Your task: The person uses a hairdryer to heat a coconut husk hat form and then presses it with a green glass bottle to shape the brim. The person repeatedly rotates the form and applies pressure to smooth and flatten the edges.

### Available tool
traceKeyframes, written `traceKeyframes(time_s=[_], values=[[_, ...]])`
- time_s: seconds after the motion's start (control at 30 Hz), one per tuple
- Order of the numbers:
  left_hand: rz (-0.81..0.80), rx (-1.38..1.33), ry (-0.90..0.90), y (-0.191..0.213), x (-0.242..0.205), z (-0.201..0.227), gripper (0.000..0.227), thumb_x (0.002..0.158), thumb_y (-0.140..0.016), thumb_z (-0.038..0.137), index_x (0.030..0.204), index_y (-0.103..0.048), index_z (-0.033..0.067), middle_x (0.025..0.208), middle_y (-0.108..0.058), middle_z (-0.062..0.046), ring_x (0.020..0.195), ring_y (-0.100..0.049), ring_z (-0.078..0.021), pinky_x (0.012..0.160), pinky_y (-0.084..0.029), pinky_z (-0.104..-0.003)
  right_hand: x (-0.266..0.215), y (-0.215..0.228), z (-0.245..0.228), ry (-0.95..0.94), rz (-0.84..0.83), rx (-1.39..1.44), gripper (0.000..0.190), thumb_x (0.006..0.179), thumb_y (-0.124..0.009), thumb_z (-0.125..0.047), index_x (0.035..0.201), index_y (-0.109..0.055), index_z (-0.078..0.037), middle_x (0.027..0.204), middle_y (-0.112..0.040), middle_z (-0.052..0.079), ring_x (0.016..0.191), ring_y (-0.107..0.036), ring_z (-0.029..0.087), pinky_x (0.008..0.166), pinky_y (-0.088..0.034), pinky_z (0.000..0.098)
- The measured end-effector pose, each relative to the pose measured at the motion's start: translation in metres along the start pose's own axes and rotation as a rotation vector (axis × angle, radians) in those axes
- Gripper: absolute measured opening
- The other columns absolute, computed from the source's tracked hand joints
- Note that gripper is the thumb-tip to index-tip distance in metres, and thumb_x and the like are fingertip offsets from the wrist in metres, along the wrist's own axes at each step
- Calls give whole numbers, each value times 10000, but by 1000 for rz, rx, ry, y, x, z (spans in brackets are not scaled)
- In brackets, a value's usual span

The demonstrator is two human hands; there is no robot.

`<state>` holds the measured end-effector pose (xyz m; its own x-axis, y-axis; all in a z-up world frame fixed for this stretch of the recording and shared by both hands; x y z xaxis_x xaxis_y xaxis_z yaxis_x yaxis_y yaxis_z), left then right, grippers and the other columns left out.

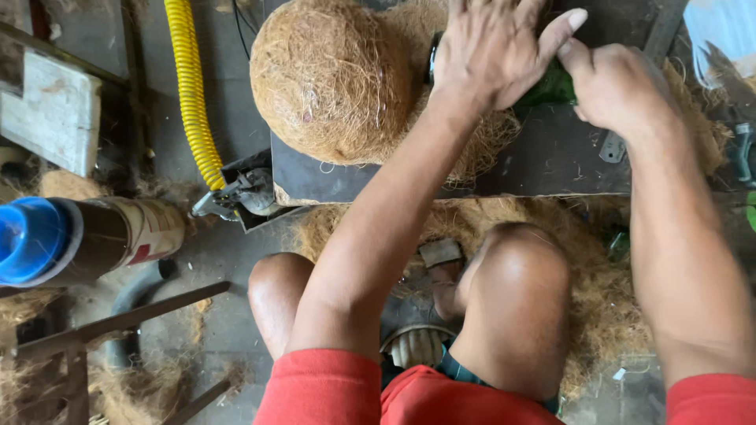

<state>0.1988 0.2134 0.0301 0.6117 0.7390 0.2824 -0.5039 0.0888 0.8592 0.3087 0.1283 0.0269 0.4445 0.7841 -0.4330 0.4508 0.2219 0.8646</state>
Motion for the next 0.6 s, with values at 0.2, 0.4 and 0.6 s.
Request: traceKeyframes(time_s=[0.2,0.4,0.6], values=[[6,291,0,28,-84,21,865,906,-157,768,1540,-333,206,1601,-358,-103,1510,-290,-356,1230,-243,-564,-20,-34,16,537,229,-235,492,1211,-271,-334,1118,-642,-26,568,-568,133,384,-539,237,341,-461,344],[-91,455,6,9,-123,28,941,864,-102,846,1593,-158,255,1658,-287,-116,1555,-273,-281,1249,-212,-558,-36,-47,28,753,341,-349,382,1084,-493,-450,923,-575,-113,792,-645,42,724,-661,221,870,-586,450],[48,296,1,-1,-26,5,837,916,-138,791,1532,-269,240,1474,-553,-107,1350,-535,-315,1145,-341,-542,2,-7,-10,617,323,-146,485,1229,-378,-270,1014,-674,50,737,-671,262,659,-684,432,543,-553,523]])
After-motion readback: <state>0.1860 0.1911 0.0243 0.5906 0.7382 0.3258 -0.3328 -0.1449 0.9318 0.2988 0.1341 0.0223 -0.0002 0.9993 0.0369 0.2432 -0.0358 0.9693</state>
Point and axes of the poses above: each hand's wrist, its own x-axis towards the middle knuckle, its own y-axis out of the back of the hand, z = x × y, the point moved 8 cm from there along x, towards the middle knuckle
